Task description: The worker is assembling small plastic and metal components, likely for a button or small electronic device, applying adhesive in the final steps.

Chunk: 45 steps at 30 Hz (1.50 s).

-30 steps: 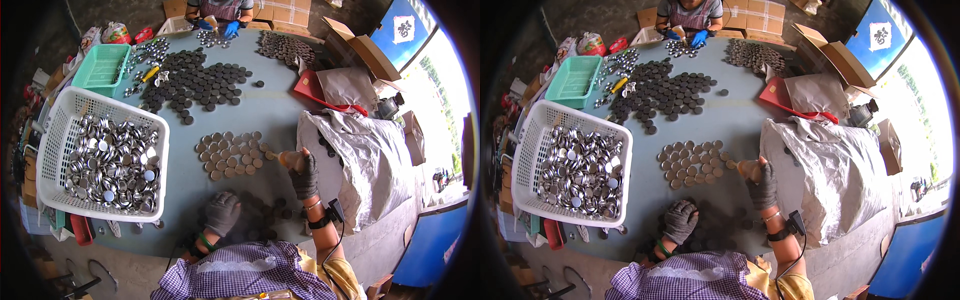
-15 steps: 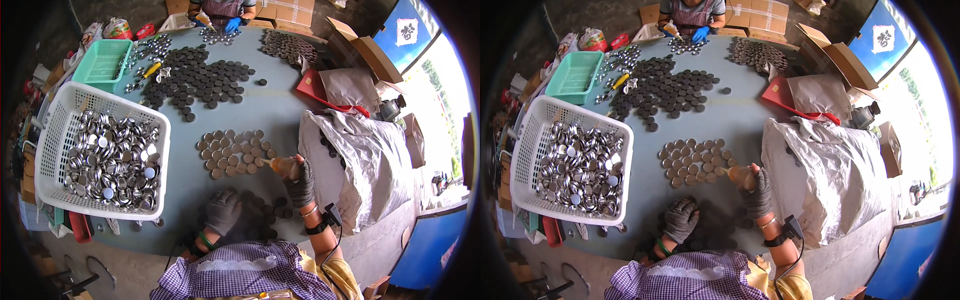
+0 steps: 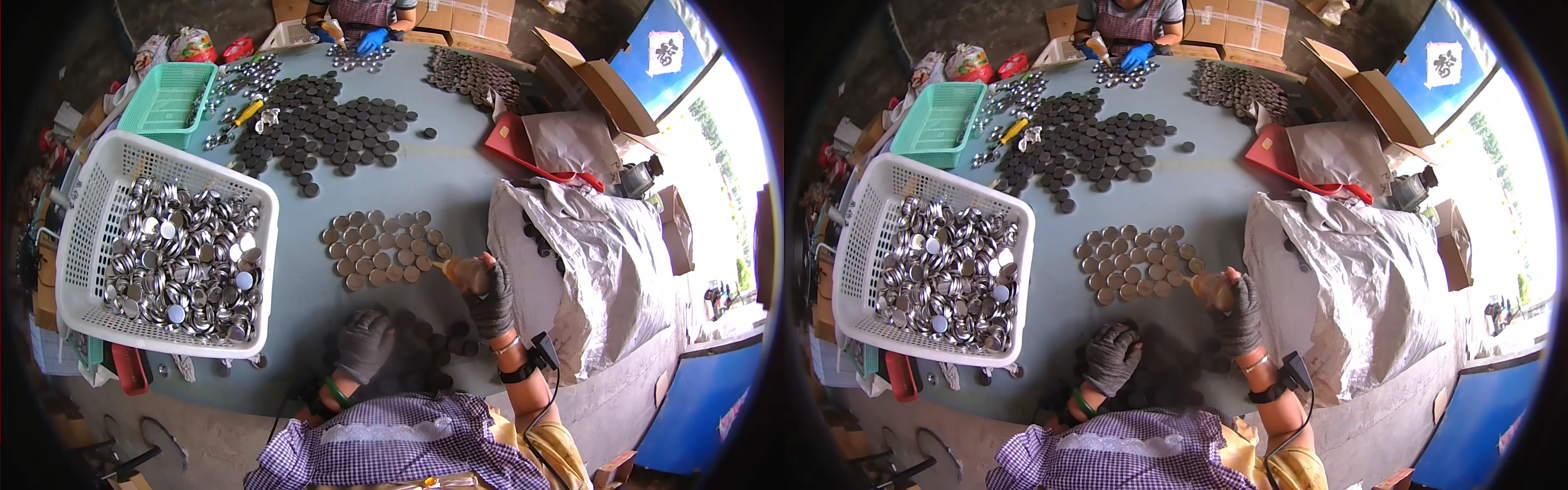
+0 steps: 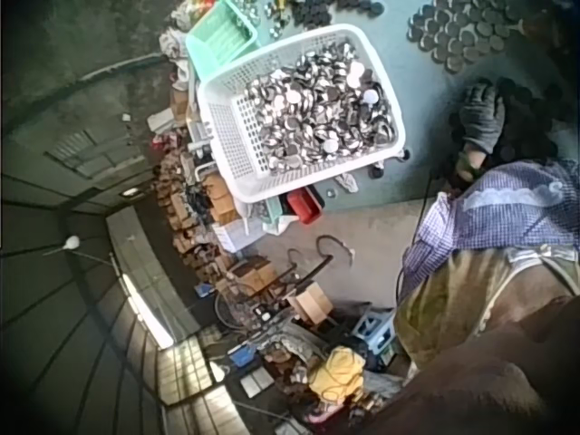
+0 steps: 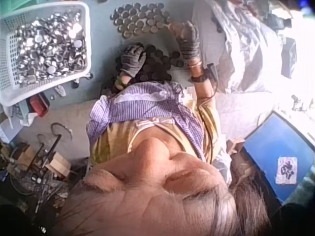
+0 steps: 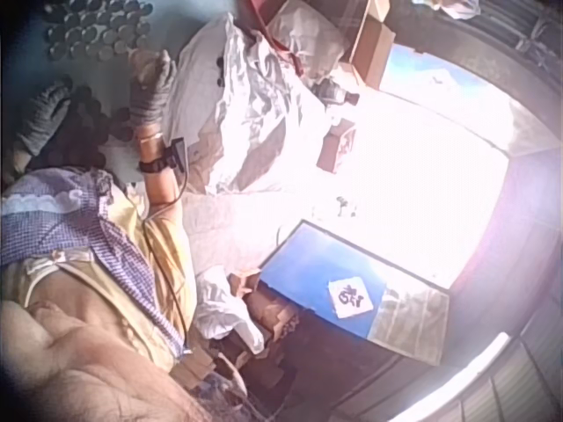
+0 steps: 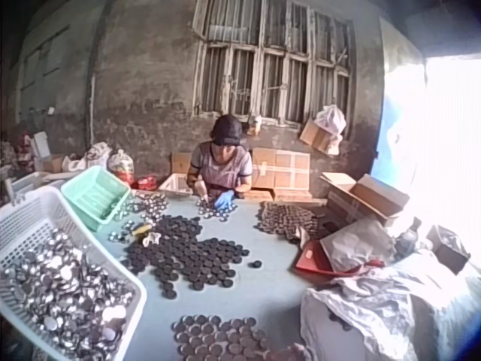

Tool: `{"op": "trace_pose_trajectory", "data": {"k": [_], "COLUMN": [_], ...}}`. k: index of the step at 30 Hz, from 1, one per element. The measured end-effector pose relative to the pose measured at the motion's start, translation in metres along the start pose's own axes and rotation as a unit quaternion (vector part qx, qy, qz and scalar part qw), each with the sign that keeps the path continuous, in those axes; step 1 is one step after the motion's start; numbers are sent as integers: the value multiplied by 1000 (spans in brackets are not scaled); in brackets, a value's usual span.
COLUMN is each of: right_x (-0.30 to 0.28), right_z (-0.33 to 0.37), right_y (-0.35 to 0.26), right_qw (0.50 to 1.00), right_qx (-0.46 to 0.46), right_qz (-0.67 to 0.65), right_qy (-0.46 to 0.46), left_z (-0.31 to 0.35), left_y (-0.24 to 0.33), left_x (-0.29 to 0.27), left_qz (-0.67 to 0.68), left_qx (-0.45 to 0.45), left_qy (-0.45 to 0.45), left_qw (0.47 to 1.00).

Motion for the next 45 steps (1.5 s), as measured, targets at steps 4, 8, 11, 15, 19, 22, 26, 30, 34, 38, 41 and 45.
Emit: {"op": "trace_pose_trajectory", "data": {"k": [4, 8, 11, 15, 19, 22, 26, 30, 34, 38, 41, 45], "right_x": [-3, -5, -5, -4, -3, -1, 2, 5, 7, 5, 1, -3], "right_z": [4, 8, 10, 8, 4, 1, -4, -8, -12, -11, -8, -2], "right_y": [1, -1, 0, -7, -11, -12, -15, -13, -9, -6, -5, -3], "right_qw": [1000, 1000, 1000, 1000, 999, 999, 999, 1000, 1000, 1000, 1000, 1000], "right_qx": [5, 8, 17, -5, -5, -21, -18, -12, -5, -6, -2, -14], "right_qz": [-2, 10, 10, 22, 30, 30, 27, 24, 21, 7, 9, 26], "right_qy": [2, -6, -14, -13, -15, -12, -15, -12, -10, -1, -2, 3], "left_z": [-1, -1, -1, 0, 0, -1, -1, -1, 0, -1, 1, 0], "left_y": [2, 1, 2, 0, -1, 0, 0, 0, -1, 0, -1, -1], "left_x": [0, 0, 0, 1, 2, 1, 0, 0, 1, 0, 1, 1], "left_qz": [-4, -1, 0, -13, -15, -10, -11, -9, -4, -3, -5, 6], "left_qx": [-2, 2, 2, 2, 4, 2, 2, 4, 2, 1, 1, 2], "left_qy": [0, 1, 3, 3, 3, 3, 1, 3, 5, 1, 1, 4], "left_qw": [1000, 1000, 1000, 1000, 1000, 1000, 1000, 1000, 1000, 1000, 1000, 1000]}}
Point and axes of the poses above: each hand's wrist, its own z-axis away from the middle knuckle, its own x-axis out of the palm, y = z × x, the point moved 2 cm from there along -z, towards the middle knuckle, and after that the axes turned 1 degree about -z, right-handed, at the moved point
